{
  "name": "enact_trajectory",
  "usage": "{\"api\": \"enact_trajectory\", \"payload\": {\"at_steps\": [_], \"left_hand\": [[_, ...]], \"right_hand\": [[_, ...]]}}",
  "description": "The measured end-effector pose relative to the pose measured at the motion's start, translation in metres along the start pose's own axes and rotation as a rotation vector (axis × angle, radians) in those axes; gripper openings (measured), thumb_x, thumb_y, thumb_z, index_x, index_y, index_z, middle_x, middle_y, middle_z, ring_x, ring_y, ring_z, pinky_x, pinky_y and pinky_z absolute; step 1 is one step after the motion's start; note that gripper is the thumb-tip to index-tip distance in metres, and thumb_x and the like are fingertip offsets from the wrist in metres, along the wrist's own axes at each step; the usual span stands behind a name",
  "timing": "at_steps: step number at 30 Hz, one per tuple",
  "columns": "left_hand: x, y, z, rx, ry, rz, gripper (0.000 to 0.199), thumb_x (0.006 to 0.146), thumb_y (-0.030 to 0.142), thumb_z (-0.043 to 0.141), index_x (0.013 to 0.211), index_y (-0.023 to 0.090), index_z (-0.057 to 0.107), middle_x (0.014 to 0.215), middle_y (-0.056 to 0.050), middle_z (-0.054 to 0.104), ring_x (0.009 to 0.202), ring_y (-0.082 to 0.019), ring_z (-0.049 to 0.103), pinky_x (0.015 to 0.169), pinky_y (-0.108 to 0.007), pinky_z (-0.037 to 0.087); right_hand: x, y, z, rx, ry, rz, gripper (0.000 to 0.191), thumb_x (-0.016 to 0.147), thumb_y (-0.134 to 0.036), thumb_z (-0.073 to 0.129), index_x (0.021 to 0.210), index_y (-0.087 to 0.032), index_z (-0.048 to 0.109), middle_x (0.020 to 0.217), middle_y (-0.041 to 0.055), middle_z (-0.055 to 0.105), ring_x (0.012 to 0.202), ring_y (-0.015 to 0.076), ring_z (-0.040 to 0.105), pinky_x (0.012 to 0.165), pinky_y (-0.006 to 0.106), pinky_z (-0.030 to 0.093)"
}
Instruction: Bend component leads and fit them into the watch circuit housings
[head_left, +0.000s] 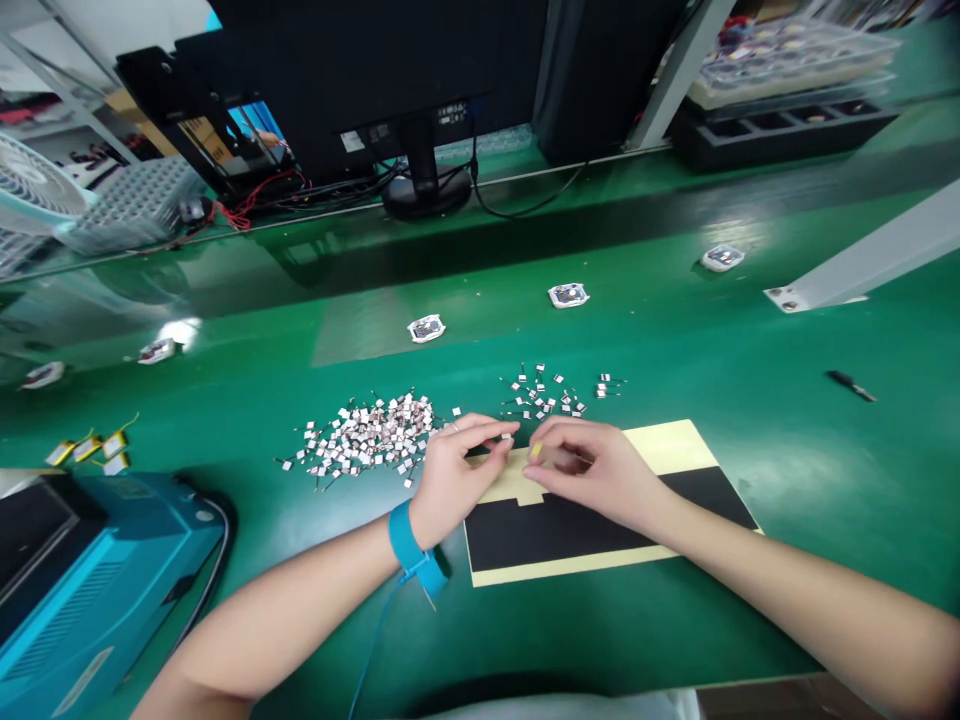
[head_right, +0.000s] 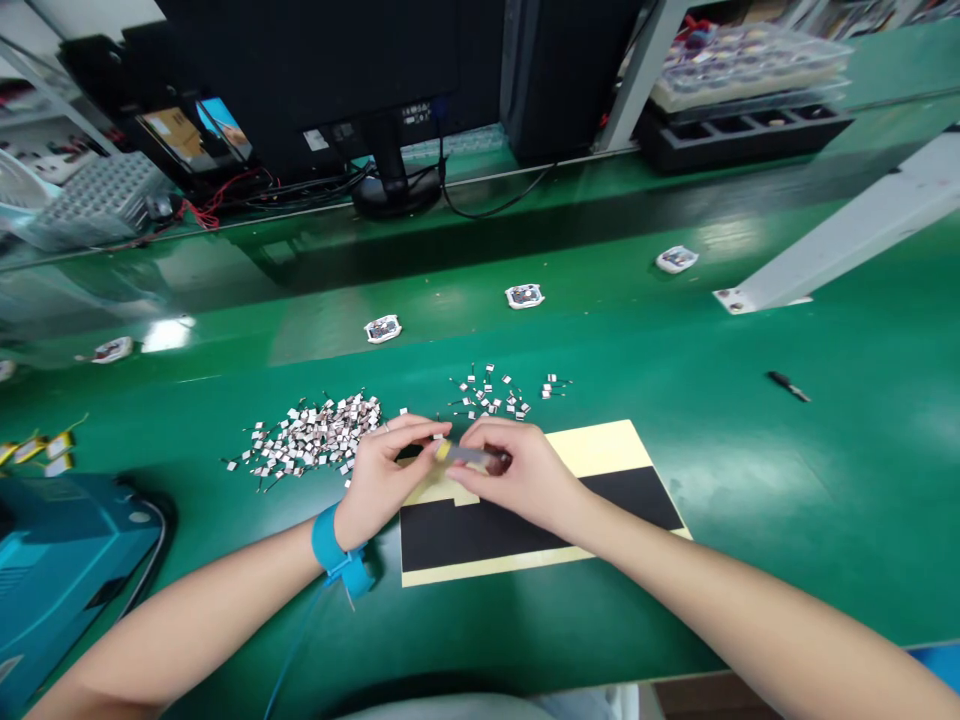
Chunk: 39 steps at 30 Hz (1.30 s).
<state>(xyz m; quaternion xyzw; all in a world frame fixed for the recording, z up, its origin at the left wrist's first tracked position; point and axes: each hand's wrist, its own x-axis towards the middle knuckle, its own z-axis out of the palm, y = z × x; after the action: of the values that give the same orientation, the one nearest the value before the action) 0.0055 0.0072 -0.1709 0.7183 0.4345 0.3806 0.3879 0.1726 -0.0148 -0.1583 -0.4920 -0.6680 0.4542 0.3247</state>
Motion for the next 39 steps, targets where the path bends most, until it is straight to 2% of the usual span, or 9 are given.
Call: {"api": "enact_trajectory", "payload": {"at_steps": [3,6,9,19,26,39], "left_hand": [[-0.003,0.004,0.0,0.027,0.004,0.068,0.017,0.076,0.016,0.055,0.088,0.018,0.066,0.08,-0.004,0.065,0.071,-0.011,0.059,0.066,-0.021,0.048],[-0.006,0.006,0.001,0.072,0.021,0.128,0.017,0.077,0.014,0.054,0.091,0.018,0.064,0.08,-0.003,0.065,0.07,-0.01,0.059,0.066,-0.02,0.047],[-0.007,0.006,0.001,0.128,0.05,0.185,0.017,0.076,0.013,0.055,0.092,0.017,0.062,0.081,-0.004,0.066,0.071,-0.011,0.06,0.068,-0.022,0.048],[-0.008,0.002,0.004,0.225,0.134,0.333,0.02,0.072,0.008,0.057,0.09,0.016,0.058,0.083,-0.003,0.067,0.077,-0.012,0.061,0.071,-0.022,0.049],[-0.008,0.002,0.005,0.257,0.138,0.336,0.018,0.071,0.009,0.058,0.089,0.015,0.057,0.083,-0.003,0.067,0.078,-0.012,0.061,0.072,-0.021,0.05],[-0.009,0.002,0.005,0.342,0.123,0.309,0.015,0.072,0.014,0.059,0.087,0.016,0.058,0.08,-0.003,0.068,0.073,-0.014,0.062,0.068,-0.026,0.049]], "right_hand": [[0.005,0.001,-0.001,0.176,0.081,0.091,0.019,0.074,-0.033,0.057,0.069,-0.015,0.055,0.07,0.0021,0.057,0.054,0.0085,0.045,0.049,0.021,0.036],[0.007,0.001,0.001,0.32,0.067,0.147,0.02,0.071,-0.035,0.061,0.071,-0.015,0.058,0.072,0.0019,0.059,0.066,0.0119,0.053,0.061,0.024,0.041],[0.006,-0.001,0.002,0.417,0.051,0.184,0.017,0.069,-0.032,0.064,0.069,-0.016,0.059,0.075,0.0014,0.061,0.072,0.0124,0.055,0.067,0.025,0.042],[0.004,0.0,0.013,0.538,0.087,0.244,0.016,0.068,-0.031,0.066,0.066,-0.017,0.06,0.072,0.0,0.057,0.07,0.0117,0.051,0.065,0.024,0.038],[0.003,0.001,0.016,0.541,0.125,0.255,0.013,0.068,-0.029,0.066,0.065,-0.018,0.06,0.07,-0.0012,0.057,0.068,0.0107,0.049,0.064,0.022,0.036],[0.006,0.001,0.02,0.586,0.176,0.274,0.009,0.062,-0.021,0.066,0.058,-0.015,0.06,0.068,-0.0015,0.054,0.067,0.0099,0.051,0.064,0.022,0.039]]}}
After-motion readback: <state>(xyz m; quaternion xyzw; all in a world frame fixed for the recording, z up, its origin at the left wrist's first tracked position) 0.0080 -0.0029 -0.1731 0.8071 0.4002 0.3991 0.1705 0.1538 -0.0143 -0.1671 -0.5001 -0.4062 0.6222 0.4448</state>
